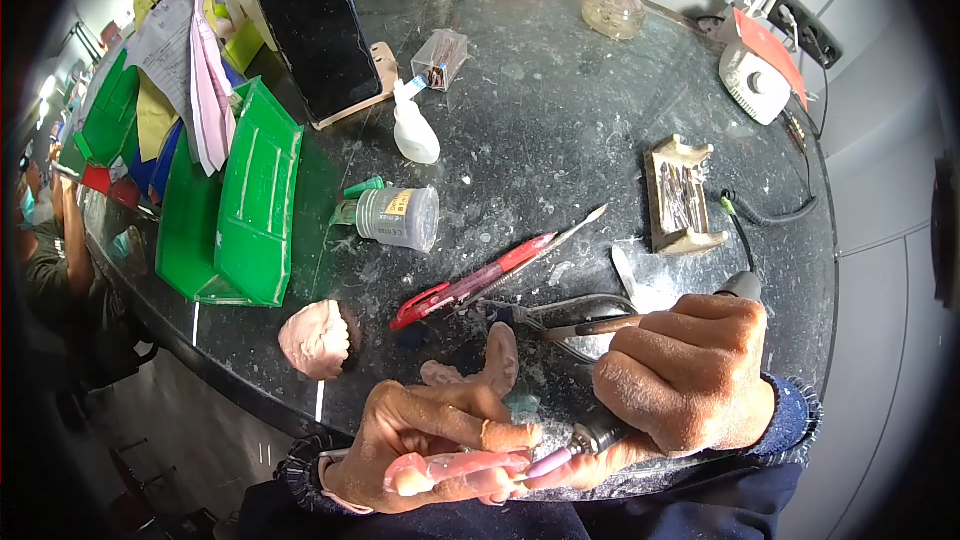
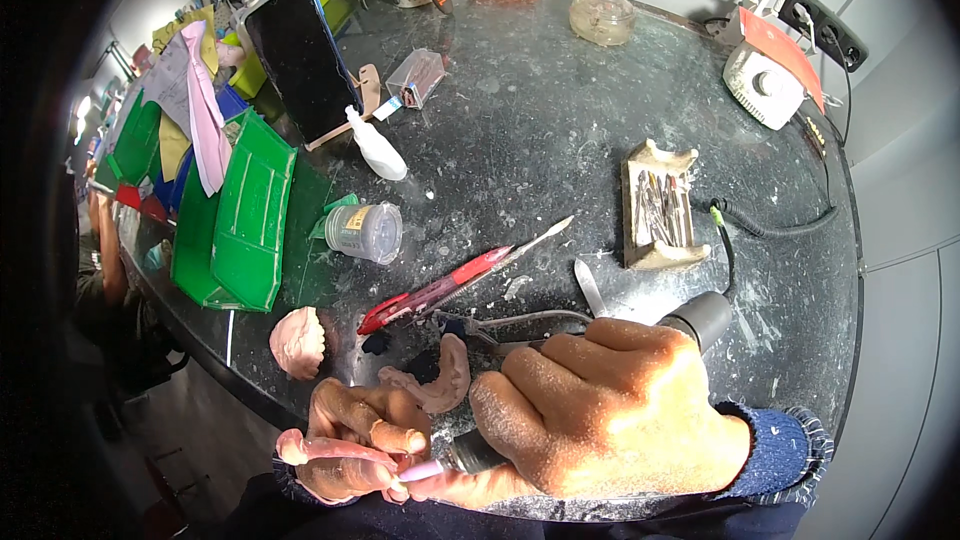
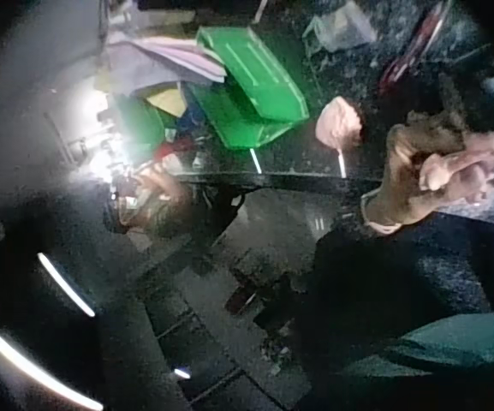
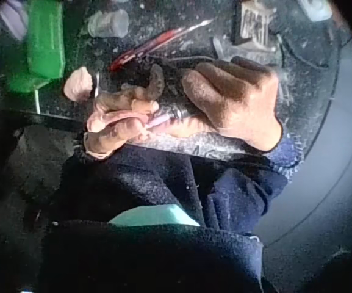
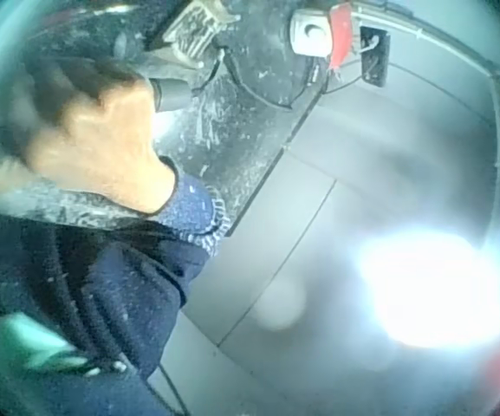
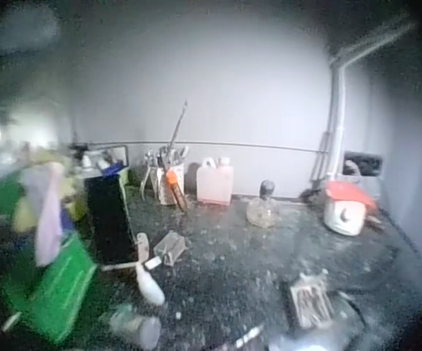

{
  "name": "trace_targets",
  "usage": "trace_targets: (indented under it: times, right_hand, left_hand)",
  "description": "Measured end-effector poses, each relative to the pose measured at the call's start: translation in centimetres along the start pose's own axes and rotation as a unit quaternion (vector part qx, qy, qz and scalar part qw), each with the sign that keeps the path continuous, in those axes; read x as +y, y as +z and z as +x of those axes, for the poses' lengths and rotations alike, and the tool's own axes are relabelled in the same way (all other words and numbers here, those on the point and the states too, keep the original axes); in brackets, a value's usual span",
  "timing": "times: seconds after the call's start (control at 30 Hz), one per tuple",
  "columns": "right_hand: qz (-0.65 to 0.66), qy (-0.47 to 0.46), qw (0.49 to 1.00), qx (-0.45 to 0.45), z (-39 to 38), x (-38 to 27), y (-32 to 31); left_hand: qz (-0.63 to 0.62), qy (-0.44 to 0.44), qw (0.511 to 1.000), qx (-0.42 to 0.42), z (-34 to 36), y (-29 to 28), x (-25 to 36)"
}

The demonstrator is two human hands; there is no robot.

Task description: The person grinds and shapes a denture with a rotary tool, then fits the denture onto a plaster dental cast.

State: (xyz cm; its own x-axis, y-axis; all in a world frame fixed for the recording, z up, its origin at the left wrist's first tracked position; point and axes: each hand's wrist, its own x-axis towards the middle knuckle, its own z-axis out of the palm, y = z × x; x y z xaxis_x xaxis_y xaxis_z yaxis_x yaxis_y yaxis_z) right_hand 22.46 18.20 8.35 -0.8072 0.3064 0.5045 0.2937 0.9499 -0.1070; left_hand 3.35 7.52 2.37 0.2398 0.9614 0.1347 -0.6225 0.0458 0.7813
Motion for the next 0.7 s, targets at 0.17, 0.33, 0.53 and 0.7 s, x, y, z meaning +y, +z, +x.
trace_targets:
  times: [0.17, 0.33, 0.53, 0.7]
  right_hand:
    - [0.011, 0.035, 0.995, -0.088, 0.4, -0.2, -1.4]
    - [-0.010, 0.011, 1.000, 0.000, -0.2, -0.1, 0.1]
    - [-0.009, 0.009, 1.000, 0.011, 0.0, -0.2, 0.1]
    - [0.010, 0.011, 1.000, 0.009, 0.2, -0.1, -0.5]
  left_hand:
    - [-0.055, -0.023, 0.998, 0.032, 0.0, 0.5, 0.6]
    - [-0.056, -0.036, 0.997, 0.035, -0.1, 0.6, 0.7]
    - [-0.058, -0.041, 0.997, 0.036, -0.2, 0.4, 0.7]
    - [-0.068, -0.050, 0.996, 0.014, 0.0, 0.3, 0.7]
